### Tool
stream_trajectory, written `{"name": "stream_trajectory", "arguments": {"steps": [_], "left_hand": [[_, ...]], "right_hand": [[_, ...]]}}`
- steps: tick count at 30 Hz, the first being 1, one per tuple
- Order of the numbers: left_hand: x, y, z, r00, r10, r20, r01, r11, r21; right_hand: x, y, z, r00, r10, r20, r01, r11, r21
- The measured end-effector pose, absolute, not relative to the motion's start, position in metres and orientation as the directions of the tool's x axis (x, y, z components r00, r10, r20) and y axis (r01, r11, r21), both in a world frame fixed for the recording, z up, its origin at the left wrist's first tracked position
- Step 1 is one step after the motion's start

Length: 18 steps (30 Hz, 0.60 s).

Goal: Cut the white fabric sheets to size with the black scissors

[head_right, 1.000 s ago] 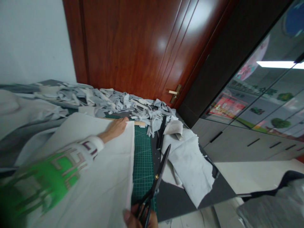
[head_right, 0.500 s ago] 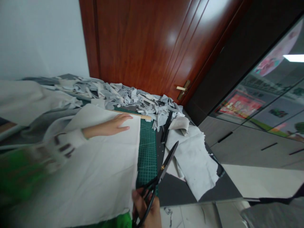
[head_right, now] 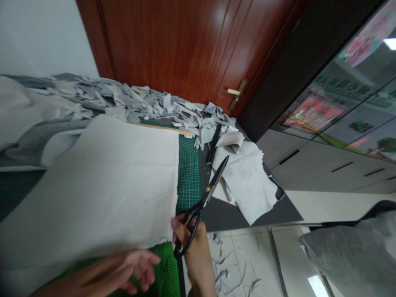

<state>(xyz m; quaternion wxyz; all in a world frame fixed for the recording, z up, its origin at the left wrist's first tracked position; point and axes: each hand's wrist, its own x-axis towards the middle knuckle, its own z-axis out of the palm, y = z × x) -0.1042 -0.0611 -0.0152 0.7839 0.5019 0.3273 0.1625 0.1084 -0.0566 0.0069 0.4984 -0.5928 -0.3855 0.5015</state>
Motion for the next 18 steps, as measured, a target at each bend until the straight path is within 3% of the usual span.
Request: {"name": "stream_trajectory", "arguments": {"steps": [2, 4, 6, 10, 14, 18], "left_hand": [[-0.075, -0.061, -0.018, 0.699, 0.617, -0.362, -0.038, 0.537, 0.843], [-0.054, -0.065, -0.028, 0.67, 0.612, -0.42, -0.224, 0.706, 0.672], [-0.038, -0.071, -0.037, 0.631, 0.655, -0.416, -0.422, 0.739, 0.525], [-0.016, -0.079, -0.044, 0.638, 0.62, -0.457, -0.534, 0.784, 0.317], [-0.002, -0.073, -0.047, 0.589, 0.618, -0.52, -0.542, 0.78, 0.313], [0.002, -0.067, -0.044, 0.449, 0.719, -0.53, -0.603, 0.682, 0.413]], "right_hand": [[0.112, -0.057, 0.007, 0.214, 0.957, -0.194, -0.037, -0.191, -0.981], [0.117, -0.057, 0.007, 0.198, 0.964, -0.179, -0.03, -0.176, -0.984], [0.121, -0.057, 0.006, 0.193, 0.966, -0.174, -0.042, -0.169, -0.985], [0.123, -0.055, 0.006, 0.204, 0.957, -0.207, -0.14, -0.181, -0.974], [0.126, -0.055, 0.008, 0.149, 0.968, -0.201, -0.112, -0.186, -0.976], [0.135, -0.064, 0.011, 0.154, 0.977, -0.148, 0.085, -0.163, -0.983]]}}
